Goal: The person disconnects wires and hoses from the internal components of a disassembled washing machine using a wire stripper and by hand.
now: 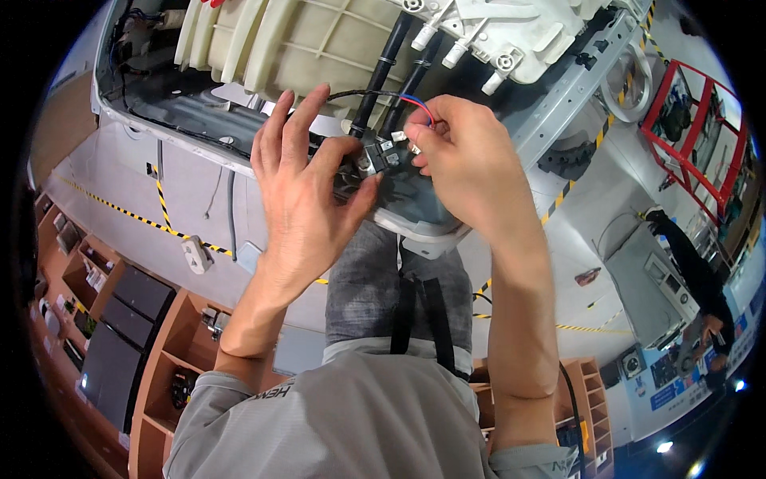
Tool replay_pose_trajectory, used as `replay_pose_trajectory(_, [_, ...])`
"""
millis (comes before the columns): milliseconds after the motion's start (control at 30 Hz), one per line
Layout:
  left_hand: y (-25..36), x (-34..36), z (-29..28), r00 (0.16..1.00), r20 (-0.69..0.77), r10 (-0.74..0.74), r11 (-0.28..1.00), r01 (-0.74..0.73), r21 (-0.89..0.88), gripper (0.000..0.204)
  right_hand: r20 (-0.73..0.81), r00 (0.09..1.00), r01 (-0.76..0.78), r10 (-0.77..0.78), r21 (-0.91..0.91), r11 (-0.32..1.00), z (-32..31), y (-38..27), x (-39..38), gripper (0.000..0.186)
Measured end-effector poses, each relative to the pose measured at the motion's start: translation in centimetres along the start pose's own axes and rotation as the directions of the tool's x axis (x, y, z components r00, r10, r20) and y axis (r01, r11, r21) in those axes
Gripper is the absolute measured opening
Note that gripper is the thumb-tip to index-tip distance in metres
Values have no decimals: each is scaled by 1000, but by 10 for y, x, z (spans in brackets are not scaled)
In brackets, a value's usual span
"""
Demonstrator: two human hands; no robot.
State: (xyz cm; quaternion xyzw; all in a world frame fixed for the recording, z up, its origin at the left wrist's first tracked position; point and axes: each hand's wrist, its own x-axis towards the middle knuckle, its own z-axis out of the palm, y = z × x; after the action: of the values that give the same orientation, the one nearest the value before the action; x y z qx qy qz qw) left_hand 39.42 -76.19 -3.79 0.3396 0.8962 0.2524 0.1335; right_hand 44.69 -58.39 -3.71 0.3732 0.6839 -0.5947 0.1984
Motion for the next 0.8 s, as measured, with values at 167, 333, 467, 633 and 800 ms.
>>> replay_pose_trajectory(167, [0, -1, -2, 1000, 12, 18, 1000, -18, -15, 33, 37, 999, -2, 3, -6, 1000, -1, 3, 4, 19])
replay_pose_trajectory(333, [-1, -1, -2, 1000, 9, 22, 999, -22, -27, 34, 78, 996, -46, 47, -6, 999, 0, -3, 4, 20])
replay_pose_trajectory(467, [-2, -1, -1, 1000, 6, 21, 999, -20, -31, 34, 123, 991, -51, 46, 39, 998, -2, -4, 6, 18])
replay_pose_trajectory(633, [-2, 0, -1, 1000, 9, 19, 999, -19, -31, 35, 191, 982, -34, 10, 123, 992, -6, 3, 13, 15])
replay_pose_trajectory(800, [-2, 0, -1, 1000, 4, 17, 999, -17, -32, 35, 153, 988, -42, 11, 201, 979, 0, 0, 12, 16])
